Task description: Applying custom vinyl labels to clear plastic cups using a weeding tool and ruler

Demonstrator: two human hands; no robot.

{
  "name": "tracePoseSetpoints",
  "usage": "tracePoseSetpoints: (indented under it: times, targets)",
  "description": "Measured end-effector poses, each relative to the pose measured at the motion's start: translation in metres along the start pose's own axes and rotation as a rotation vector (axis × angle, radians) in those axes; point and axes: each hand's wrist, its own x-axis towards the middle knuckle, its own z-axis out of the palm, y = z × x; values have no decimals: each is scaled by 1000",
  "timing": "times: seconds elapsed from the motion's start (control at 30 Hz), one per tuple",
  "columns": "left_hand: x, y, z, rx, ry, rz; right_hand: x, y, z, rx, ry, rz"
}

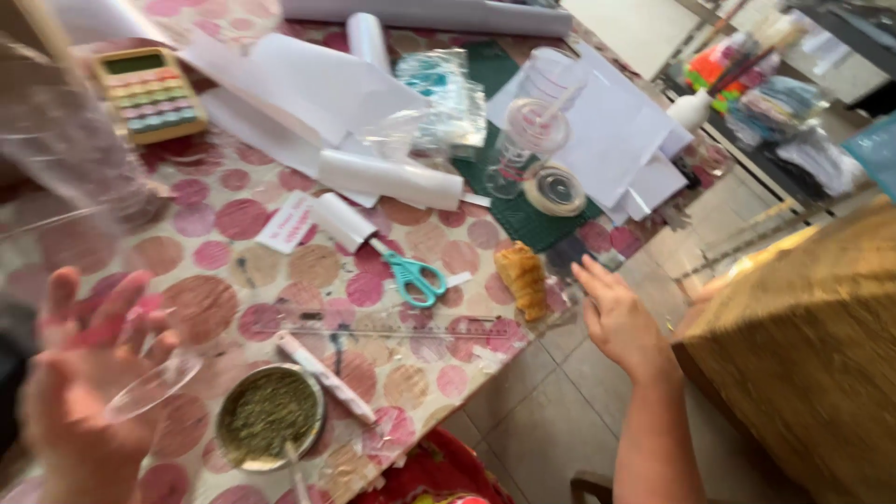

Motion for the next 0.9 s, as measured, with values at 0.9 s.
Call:
tracePoseSetpoints:
  times: [0.9]
  targets:
    - [3, -16, 11, 128, -247, 0, 200, -360, -8, 674, -415, -930]
